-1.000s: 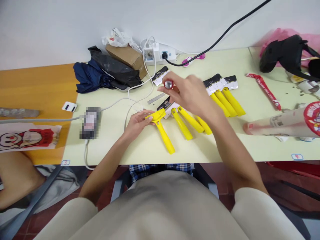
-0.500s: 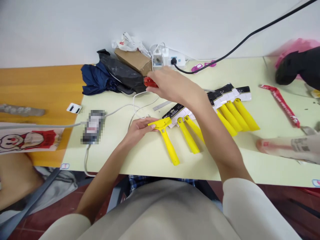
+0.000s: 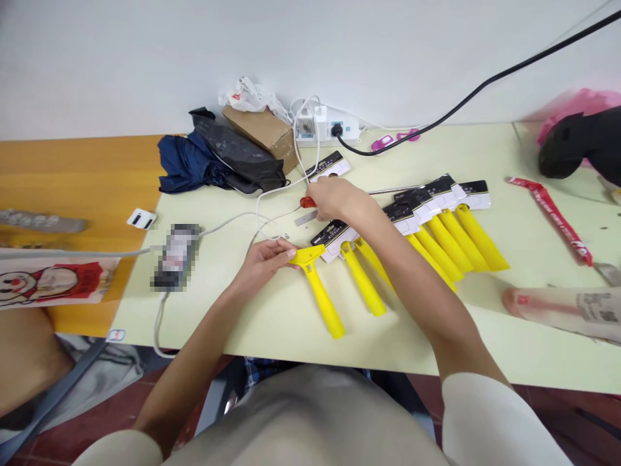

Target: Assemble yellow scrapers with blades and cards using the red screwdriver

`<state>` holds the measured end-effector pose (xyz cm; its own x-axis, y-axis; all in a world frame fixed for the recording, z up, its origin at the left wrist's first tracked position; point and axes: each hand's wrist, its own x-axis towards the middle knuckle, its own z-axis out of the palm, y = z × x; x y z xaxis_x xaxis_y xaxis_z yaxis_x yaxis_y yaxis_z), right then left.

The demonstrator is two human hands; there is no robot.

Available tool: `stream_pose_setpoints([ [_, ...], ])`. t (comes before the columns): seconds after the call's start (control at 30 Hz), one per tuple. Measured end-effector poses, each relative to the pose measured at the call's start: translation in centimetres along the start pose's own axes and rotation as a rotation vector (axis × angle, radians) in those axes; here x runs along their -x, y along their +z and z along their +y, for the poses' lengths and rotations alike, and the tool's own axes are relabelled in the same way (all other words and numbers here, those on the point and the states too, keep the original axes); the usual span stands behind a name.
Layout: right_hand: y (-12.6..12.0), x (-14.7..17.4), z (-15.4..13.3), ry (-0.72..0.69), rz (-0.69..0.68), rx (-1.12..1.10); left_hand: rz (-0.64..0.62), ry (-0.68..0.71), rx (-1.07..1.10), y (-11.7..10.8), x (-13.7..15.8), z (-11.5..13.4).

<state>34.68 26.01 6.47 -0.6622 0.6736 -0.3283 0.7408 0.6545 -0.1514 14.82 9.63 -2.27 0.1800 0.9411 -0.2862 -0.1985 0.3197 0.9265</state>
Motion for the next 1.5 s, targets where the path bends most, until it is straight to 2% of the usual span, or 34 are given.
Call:
stream_pose_setpoints([
  [0.2,0.6,-0.4,-0.3,-0.029,-0.057,0.008,0.007,-0.002,0.001,0.3,0.0,0.3],
  [0.37,0.1,-0.1,-0.5,-0.043,-0.080,-0.018,0.036,0.022,0.018,0.4,0.0,0.3],
  [0.67,-4.0,4.1,-1.2,-0.189,0.038,-0.216,0.147,0.097,0.131,0.9,-0.9,0.2],
  [0.9,-6.0,6.8,0.1,-0.180,0.055,-0.304,0.080,0.143,0.285,2.8,-3.0,3.3],
  [1.0,-6.3,7.4,0.2,-0.204,0.088,-0.335,0.060,0.154,0.369,3.8,-3.6,3.5],
  [1.13,-6.5,7.9,-0.3,-0.236,0.135,-0.373,0.075,0.085,0.466,4.7,-3.5,2.2],
  [1.3,-6.4,7.8,-0.9,-0.239,0.130,-0.354,-0.038,-0.064,0.441,5.2,-2.5,1.2],
  [1.5,-6.1,7.5,-1.0,-0.238,0.114,-0.343,-0.028,-0.039,0.404,5.4,-2.2,0.9],
])
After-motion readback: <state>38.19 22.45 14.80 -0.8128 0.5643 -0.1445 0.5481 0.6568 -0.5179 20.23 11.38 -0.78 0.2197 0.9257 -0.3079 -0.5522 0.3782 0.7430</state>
